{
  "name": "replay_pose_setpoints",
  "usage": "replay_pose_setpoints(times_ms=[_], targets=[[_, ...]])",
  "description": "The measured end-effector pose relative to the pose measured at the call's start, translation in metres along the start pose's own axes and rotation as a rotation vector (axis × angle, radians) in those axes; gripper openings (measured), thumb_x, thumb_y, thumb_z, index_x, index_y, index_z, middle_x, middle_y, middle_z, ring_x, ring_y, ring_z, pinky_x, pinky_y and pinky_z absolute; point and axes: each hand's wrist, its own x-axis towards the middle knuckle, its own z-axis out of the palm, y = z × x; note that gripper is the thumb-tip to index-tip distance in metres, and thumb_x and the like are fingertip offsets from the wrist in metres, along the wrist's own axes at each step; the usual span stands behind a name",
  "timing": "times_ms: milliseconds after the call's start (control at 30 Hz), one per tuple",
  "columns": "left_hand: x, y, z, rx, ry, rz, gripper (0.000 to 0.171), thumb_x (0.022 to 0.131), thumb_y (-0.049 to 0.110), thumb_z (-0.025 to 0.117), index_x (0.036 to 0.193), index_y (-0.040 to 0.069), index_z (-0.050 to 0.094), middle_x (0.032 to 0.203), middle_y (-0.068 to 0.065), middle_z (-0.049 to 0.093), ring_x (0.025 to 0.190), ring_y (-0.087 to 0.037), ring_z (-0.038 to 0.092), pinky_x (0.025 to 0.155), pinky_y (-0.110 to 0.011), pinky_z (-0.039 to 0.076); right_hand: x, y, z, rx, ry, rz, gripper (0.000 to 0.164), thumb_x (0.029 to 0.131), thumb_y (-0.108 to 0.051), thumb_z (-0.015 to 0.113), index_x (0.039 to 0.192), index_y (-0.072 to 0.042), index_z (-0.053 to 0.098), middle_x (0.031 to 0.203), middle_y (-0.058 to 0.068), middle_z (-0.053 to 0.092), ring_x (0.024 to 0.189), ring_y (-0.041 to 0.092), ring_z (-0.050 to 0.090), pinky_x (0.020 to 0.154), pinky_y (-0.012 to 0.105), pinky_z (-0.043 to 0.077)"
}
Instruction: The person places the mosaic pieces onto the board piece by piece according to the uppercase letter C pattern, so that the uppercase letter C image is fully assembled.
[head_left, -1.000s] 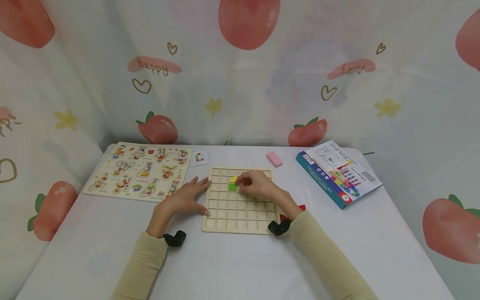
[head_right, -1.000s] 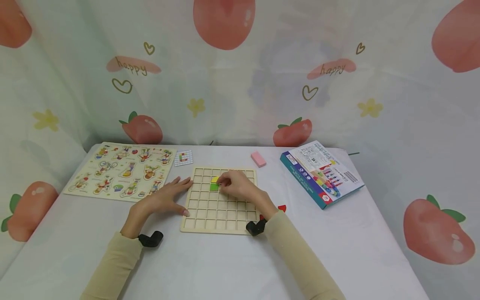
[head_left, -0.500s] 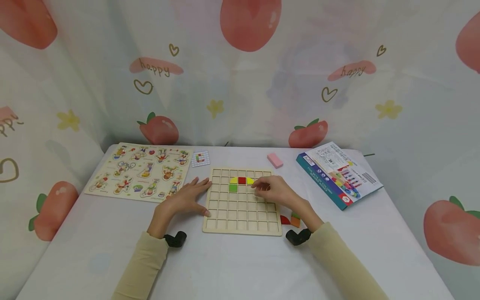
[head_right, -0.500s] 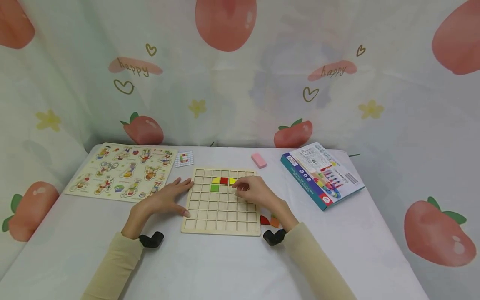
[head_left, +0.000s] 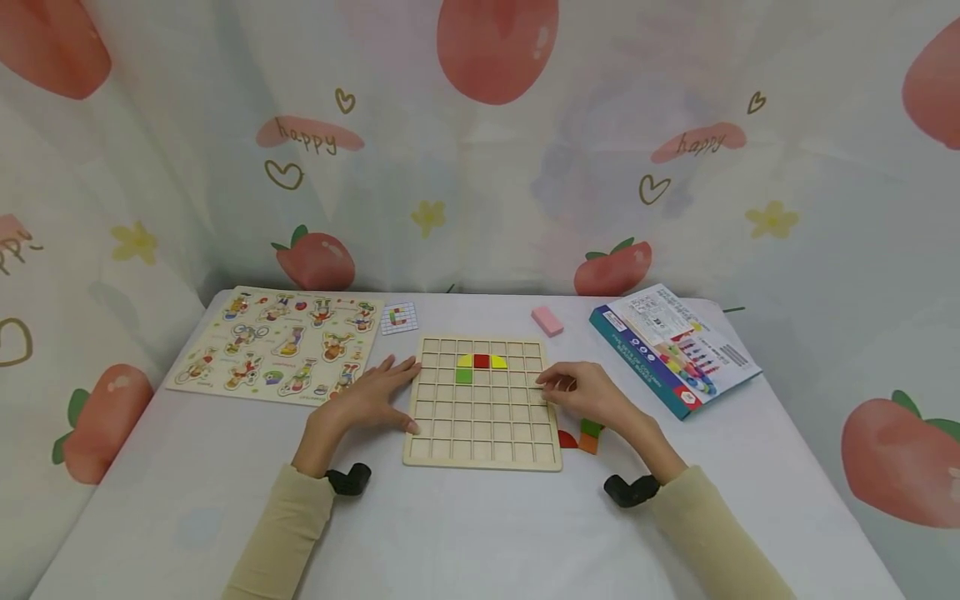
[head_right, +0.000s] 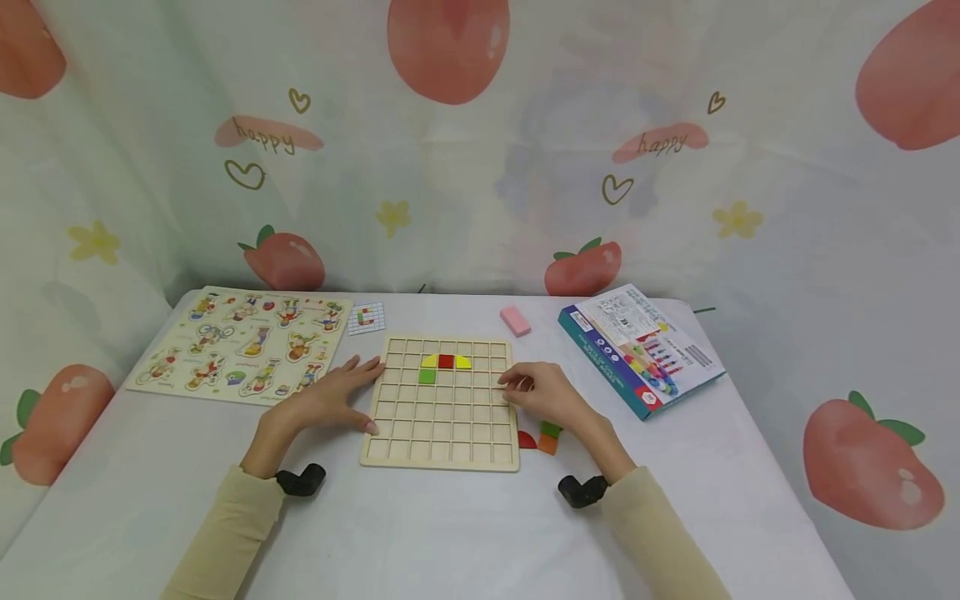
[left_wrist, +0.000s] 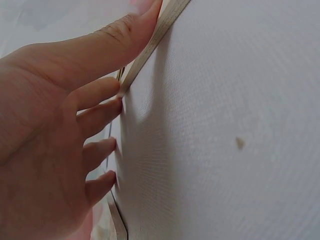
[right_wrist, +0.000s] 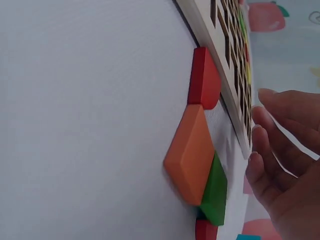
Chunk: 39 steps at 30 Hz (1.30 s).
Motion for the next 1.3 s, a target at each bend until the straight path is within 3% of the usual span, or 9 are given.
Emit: replay_pose_setpoints(times_ms=[400,733,1100,1300], targets=[[-0.001,0.002,-0.002,-0.003,-0.004,0.004,0.104,0.078,0.040,0.088,0.162,0.010,0.033,0.172,-0.008,0.021,0.159,-0.043,0.007,0.128,-0.063,0.012,-0.030,0.027,-0.013,-0.004,0.034,0.025,0.023,0.094,-0.017,0.075,0.115,-0.009,0.075,0.096,0.002,0.069,0.087,0.018,0.058,0.070,0.019,0.052],[0.000,0.001,-0.001,0.006,-0.013,-0.004,0.104,0.079,0.042,0.087,0.162,0.011,0.032,0.172,-0.007,0.021,0.159,-0.042,0.007,0.128,-0.063,0.011,-0.049,0.035,-0.023,-0.008,0.029,0.047,0.024,0.094,-0.019,0.075,0.116,-0.009,0.075,0.101,0.002,0.071,0.088,0.018,0.059,0.072,0.018,0.053],[-0.001,0.000,-0.003,0.000,-0.013,0.003,0.104,0.079,0.041,0.087,0.162,0.010,0.032,0.172,-0.008,0.020,0.159,-0.043,0.006,0.129,-0.062,0.010,-0.053,0.039,-0.025,-0.011,-0.013,0.048,0.030,0.090,-0.017,0.079,0.119,-0.010,0.075,0.108,0.005,0.074,0.088,0.018,0.057,0.071,0.019,0.051],[0.000,0.002,-0.002,-0.004,-0.016,-0.001,0.103,0.080,0.041,0.087,0.162,0.010,0.033,0.172,-0.008,0.021,0.159,-0.043,0.007,0.128,-0.063,0.010,-0.053,0.038,-0.023,0.002,-0.047,0.055,0.029,0.091,-0.015,0.078,0.120,-0.011,0.074,0.105,0.004,0.071,0.089,0.018,0.057,0.072,0.019,0.051]])
